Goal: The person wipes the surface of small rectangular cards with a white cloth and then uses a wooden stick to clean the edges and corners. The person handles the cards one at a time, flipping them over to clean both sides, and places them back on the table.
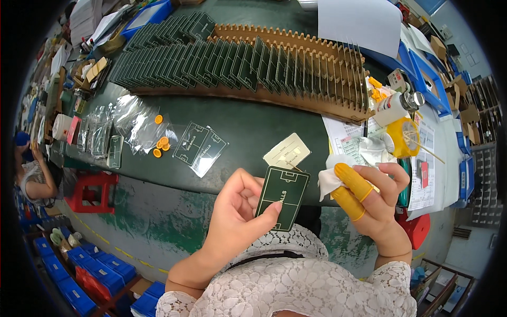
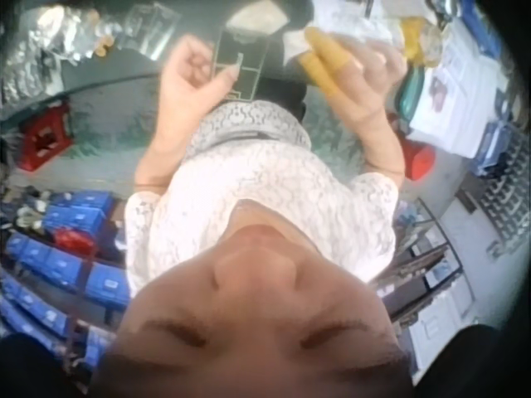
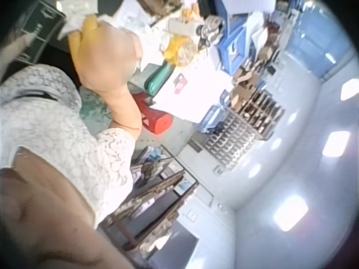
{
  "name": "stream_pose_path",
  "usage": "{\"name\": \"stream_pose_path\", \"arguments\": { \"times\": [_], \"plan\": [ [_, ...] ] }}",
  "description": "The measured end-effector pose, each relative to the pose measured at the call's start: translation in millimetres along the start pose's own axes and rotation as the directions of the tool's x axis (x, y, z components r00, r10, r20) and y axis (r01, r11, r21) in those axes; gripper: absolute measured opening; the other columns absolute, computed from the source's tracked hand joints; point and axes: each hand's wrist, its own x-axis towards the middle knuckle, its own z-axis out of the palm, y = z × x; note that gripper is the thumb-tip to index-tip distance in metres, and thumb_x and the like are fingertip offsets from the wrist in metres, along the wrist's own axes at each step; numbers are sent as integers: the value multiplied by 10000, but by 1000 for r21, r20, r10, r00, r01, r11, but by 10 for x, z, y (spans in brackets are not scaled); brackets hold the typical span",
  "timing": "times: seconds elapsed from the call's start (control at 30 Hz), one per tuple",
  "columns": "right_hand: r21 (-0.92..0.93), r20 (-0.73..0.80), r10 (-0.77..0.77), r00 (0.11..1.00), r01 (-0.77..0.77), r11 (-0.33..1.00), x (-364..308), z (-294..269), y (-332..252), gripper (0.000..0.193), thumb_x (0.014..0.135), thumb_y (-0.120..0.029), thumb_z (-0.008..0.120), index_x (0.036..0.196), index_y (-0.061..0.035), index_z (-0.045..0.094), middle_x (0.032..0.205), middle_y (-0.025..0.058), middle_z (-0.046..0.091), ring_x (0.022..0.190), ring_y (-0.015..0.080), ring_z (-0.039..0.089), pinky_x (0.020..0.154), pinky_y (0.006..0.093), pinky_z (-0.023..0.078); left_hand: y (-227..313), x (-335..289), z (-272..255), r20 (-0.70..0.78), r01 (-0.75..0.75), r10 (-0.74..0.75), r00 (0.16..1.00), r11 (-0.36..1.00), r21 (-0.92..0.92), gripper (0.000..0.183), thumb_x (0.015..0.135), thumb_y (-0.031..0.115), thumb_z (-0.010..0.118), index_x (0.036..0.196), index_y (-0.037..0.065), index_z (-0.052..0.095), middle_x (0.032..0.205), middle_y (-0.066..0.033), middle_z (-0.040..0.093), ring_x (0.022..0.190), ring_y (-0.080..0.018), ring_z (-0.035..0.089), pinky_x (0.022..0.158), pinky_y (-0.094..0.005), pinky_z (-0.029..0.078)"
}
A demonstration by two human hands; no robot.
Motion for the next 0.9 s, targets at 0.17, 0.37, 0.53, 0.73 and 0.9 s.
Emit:
{"name": "stream_pose_path", "arguments": {
  "times": [0.17,0.37,0.53,0.73,0.9],
  "plan": [
    [-28,-4,-73,997,72,997,30,52,-29,94,688,-179,725,772,-143,708,849,-36,640,983,176,615,819,417,374,-43,-4,-1,20,-37,37,999,999,19,283,826,-136,590,942,38,400,1079,-124,603,967,-103,602,785,-227,498],
    [-32,6,-129,992,129,991,45,54,-28,60,693,-172,724,733,-142,692,736,-61,540,998,176,619,791,418,376,-25,-9,28,20,-23,23,1000,999,24,279,826,-135,589,938,38,402,1076,-120,602,953,-98,600,776,-227,499],
    [-76,-31,-81,996,78,994,-8,79,-14,48,697,-165,718,722,-145,681,724,-64,512,998,176,618,777,407,360,-7,-7,1,-3,-10,10,1000,1000,2,272,829,-133,591,930,39,406,1067,-115,605,936,-97,601,765,-229,504],
    [-77,-2,-120,993,120,990,-42,39,18,55,705,-174,714,736,-146,679,740,-64,517,994,176,615,776,402,353,-6,-11,2,-4,9,-9,1000,1000,-5,267,831,-132,592,924,40,410,1060,-117,607,932,-96,601,769,-228,505],
    [-83,-21,-138,990,136,987,14,60,-22,54,705,-173,703,719,-140,662,742,-64,516,999,177,623,775,397,365,-41,-12,24,12,-36,36,999,999,5,267,830,-128,594,925,39,409,1055,-117,606,935,-97,602,760,-225,505]
  ]
}}
